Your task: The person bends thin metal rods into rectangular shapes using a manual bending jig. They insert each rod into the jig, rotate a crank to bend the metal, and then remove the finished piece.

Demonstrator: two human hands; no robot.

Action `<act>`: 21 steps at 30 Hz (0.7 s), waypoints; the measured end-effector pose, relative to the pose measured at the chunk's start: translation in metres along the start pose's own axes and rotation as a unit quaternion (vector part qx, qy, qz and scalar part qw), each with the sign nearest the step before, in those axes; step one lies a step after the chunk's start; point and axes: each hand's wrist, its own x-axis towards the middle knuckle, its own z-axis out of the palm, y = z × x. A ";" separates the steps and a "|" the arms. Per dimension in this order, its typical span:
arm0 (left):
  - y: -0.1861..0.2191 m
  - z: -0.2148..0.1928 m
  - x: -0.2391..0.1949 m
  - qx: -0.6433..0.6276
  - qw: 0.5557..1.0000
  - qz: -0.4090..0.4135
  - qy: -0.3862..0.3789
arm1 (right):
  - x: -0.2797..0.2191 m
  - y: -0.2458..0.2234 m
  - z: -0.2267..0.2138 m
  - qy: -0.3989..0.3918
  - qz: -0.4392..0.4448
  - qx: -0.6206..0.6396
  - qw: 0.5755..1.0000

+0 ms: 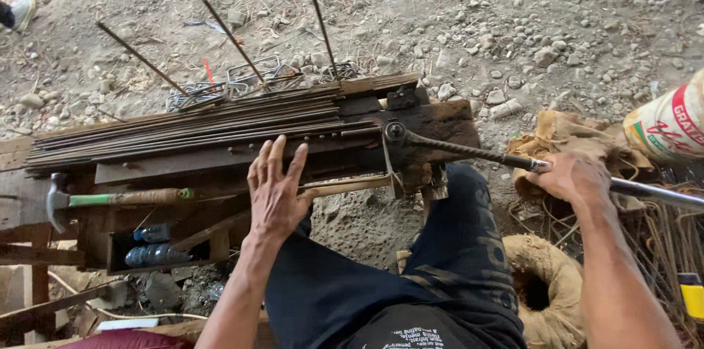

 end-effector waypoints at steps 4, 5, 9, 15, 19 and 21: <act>-0.007 0.012 0.014 0.024 0.998 0.039 -0.036 | 0.000 -0.003 -0.008 -0.015 -0.001 0.037 0.999; -0.009 0.017 0.018 0.034 0.996 0.049 -0.062 | -0.002 -0.004 -0.012 -0.030 0.005 0.050 0.998; -0.009 -0.003 0.030 0.023 0.996 0.087 -0.018 | 0.007 -0.003 -0.011 -0.030 0.005 0.034 0.999; -0.018 -0.055 0.086 -0.139 0.964 0.044 -0.222 | 0.025 -0.004 -0.012 -0.005 -0.003 0.015 1.000; -0.031 -0.106 0.129 -0.437 0.856 -0.195 -0.196 | 0.025 -0.008 -0.023 -0.040 0.004 0.026 0.999; -0.037 -0.110 0.129 -0.571 0.780 -0.201 -0.158 | 0.030 -0.007 -0.021 -0.038 -0.008 0.019 0.999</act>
